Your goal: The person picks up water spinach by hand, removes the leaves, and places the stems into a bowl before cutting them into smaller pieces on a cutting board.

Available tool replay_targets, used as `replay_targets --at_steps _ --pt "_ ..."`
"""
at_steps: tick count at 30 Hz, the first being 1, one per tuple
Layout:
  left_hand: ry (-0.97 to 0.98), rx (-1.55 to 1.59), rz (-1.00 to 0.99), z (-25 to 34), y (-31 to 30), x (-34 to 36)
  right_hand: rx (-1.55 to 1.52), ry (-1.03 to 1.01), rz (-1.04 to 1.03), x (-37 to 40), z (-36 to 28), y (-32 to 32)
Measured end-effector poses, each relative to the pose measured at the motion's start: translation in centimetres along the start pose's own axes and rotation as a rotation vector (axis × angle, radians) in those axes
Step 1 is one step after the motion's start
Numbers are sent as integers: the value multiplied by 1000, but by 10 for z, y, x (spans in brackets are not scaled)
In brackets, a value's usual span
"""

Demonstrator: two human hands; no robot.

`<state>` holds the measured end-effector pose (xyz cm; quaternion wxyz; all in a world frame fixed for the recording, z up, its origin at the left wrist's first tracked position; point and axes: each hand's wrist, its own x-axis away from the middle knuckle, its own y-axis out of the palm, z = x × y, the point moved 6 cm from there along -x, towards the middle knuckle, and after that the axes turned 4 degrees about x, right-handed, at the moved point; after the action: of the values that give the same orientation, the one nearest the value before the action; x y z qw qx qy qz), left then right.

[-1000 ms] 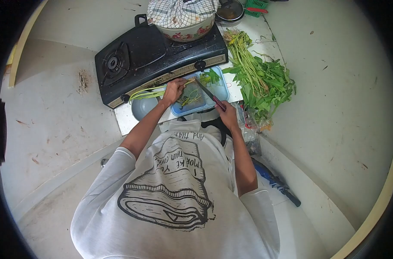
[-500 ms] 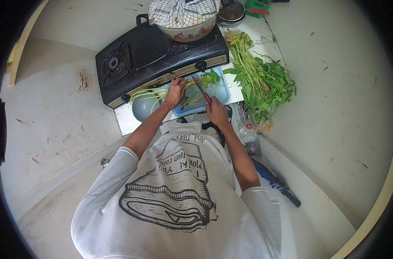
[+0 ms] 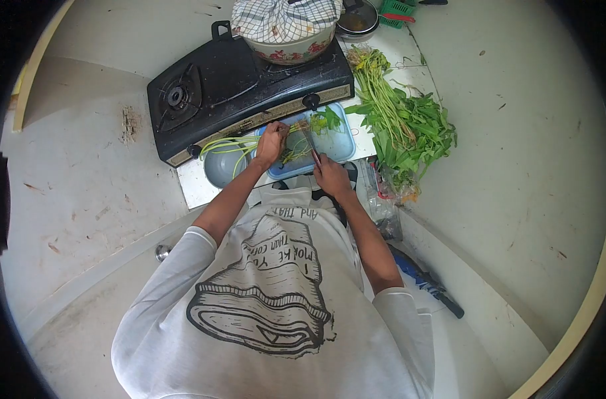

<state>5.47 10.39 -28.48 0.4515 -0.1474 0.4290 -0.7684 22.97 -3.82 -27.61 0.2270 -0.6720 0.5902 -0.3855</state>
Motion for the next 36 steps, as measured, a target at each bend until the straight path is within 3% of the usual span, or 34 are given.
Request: replay_targets --at_steps 11,36 --pt "26 -83 -15 2 4 -4 140 28 -122 -5 -17 11" --pt "-2 -79 -40 -5 8 -8 164 42 -106 7 -12 22"
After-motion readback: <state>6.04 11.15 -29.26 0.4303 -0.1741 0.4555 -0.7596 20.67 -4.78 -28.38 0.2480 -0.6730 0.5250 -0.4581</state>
